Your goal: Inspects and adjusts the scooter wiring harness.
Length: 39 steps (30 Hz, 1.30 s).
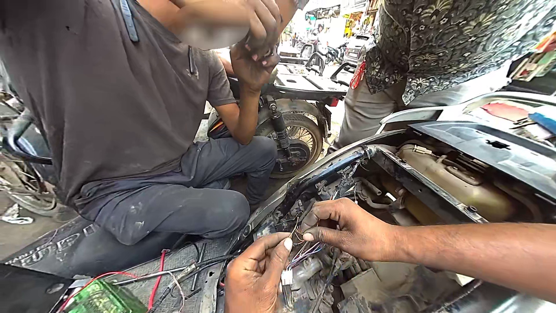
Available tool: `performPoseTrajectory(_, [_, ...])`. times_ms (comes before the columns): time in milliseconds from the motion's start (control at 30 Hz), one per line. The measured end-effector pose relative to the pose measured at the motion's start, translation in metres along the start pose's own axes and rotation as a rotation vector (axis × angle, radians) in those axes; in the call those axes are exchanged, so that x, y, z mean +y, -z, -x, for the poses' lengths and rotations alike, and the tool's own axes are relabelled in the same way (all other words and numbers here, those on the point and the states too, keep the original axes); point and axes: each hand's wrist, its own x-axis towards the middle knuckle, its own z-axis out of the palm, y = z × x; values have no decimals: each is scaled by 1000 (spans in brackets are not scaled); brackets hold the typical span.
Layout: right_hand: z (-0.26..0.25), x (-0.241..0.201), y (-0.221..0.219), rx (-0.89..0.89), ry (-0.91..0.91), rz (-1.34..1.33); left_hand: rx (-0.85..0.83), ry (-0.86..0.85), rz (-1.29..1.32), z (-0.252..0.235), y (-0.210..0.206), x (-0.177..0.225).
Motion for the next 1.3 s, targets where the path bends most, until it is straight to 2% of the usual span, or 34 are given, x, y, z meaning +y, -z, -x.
performPoseTrajectory(133, [-1,-3,1,13,-156,-184,-27,-42,0,-3,0,-3])
performPoseTrajectory(367, [-1,-4,3,16,-203,-265,-121,-62,54,-2,2,-2])
performPoseTrajectory(700, [0,-3,3,11,-120,-239,-156,-72,72,-2,5,-3])
performPoseTrajectory(1067, [0,-5,2,-7,-114,-237,-178,-77,64,-3,7,-2])
performPoseTrajectory(1300, [0,-5,-3,-23,-80,-145,-174,-142,-175,-6,6,4])
